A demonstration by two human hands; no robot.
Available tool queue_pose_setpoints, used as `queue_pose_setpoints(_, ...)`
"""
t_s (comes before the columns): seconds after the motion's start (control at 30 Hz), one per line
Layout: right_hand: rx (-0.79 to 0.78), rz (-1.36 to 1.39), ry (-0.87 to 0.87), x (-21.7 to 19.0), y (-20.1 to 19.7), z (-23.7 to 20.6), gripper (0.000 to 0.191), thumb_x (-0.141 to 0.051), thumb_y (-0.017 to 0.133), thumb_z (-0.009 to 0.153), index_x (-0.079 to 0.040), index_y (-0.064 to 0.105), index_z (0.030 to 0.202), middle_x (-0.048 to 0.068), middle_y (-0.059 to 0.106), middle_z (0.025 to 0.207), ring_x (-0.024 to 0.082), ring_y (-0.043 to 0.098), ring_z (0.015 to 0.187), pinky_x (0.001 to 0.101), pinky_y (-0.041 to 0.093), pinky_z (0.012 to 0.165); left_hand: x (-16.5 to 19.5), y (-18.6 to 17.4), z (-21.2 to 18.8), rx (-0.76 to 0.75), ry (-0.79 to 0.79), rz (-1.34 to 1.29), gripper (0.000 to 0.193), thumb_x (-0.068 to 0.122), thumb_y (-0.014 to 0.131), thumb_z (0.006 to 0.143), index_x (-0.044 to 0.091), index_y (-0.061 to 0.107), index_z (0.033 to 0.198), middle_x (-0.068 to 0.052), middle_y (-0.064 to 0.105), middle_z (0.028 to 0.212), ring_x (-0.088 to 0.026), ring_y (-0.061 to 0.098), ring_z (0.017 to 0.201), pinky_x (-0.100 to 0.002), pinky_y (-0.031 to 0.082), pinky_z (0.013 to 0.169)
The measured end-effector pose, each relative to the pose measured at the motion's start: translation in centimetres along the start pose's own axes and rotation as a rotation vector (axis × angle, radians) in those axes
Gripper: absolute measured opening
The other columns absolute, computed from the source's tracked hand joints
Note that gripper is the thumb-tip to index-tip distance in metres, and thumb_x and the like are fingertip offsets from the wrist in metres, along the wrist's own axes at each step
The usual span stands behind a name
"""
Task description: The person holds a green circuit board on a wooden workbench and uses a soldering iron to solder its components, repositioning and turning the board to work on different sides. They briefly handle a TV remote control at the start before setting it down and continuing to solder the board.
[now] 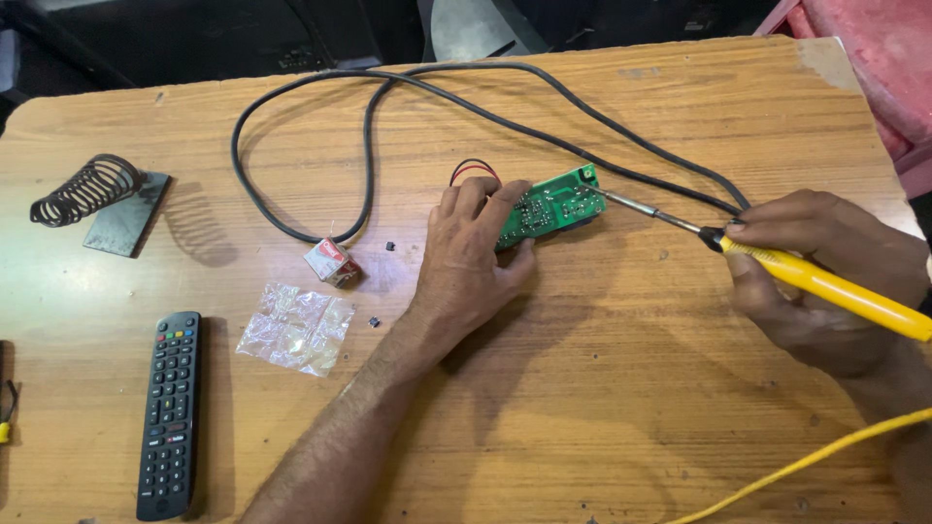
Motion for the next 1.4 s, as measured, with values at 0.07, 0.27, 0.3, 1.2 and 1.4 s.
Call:
queue_pose_setpoints(0.07, 0.002, 0.045, 0.042, 1.3, 0.5, -0.8, 0.025, 0.001, 0.075, 0.083, 0.003, 0.068, 0.107, 0.004, 0.061, 0.074, 0.009, 0.053, 0.057, 0.0201, 0.040, 0.048, 0.0, 0.0, 0.0, 0.005, 0.002, -0.003, 0.060, 0.017, 0.078, 0.080, 0.007, 0.059, 0.136, -0.015, 0.056, 0.122, -0.033, 0.055, 0.114, -0.047, 0.045, 0.099)
queue_pose_setpoints(0.27, 0.000, 0.028, -0.008, -0.4, -0.5, 0.1, 0.018, 0.004, 0.077, 0.084, 0.002, 0.068, 0.100, 0.011, 0.068, 0.089, 0.008, 0.056, 0.058, 0.0182, 0.043, 0.047, 0.0, 0.0, -0.1, -0.001, -0.008, -0.003, 0.060, 0.017, 0.078, 0.081, 0.008, 0.059, 0.136, -0.015, 0.056, 0.121, -0.033, 0.055, 0.114, -0.047, 0.045, 0.098)
queue_pose_setpoints(0.3, -0.001, 0.040, 0.004, -1.0, -0.8, 0.8, 0.017, 0.004, 0.077, 0.084, 0.001, 0.069, 0.099, 0.011, 0.069, 0.090, 0.007, 0.056, 0.057, 0.0178, 0.043, 0.047, 0.0, 0.0, -0.1, -0.003, -0.008, -0.001, 0.060, 0.017, 0.078, 0.081, 0.008, 0.059, 0.136, -0.015, 0.056, 0.121, -0.033, 0.055, 0.114, -0.047, 0.045, 0.098)
queue_pose_setpoints(1.2, 0.002, 0.076, 0.122, -0.1, 0.0, -0.2, 0.022, 0.001, 0.075, 0.083, 0.004, 0.069, 0.104, 0.008, 0.065, 0.080, 0.010, 0.055, 0.056, 0.0192, 0.039, 0.048, -0.2, 0.0, -0.1, 0.008, 0.001, -0.003, 0.060, 0.017, 0.078, 0.080, 0.007, 0.059, 0.136, -0.015, 0.056, 0.122, -0.032, 0.055, 0.115, -0.047, 0.045, 0.098)
queue_pose_setpoints(1.4, -0.004, 0.062, -0.030, -2.3, -1.4, 2.0, 0.015, 0.004, 0.077, 0.088, 0.001, 0.067, 0.100, 0.013, 0.069, 0.095, 0.011, 0.062, 0.064, 0.0176, 0.045, 0.050, -0.2, 0.0, -0.1, 0.004, -0.001, -0.004, 0.060, 0.017, 0.078, 0.080, 0.008, 0.059, 0.136, -0.015, 0.056, 0.122, -0.032, 0.055, 0.115, -0.047, 0.045, 0.097)
Point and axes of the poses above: each hand's wrist, its own z-axis towards the middle knuckle, its own y-axis out of the palm, x = y × z, the point moved 3 cm from there along z, towards the middle knuckle
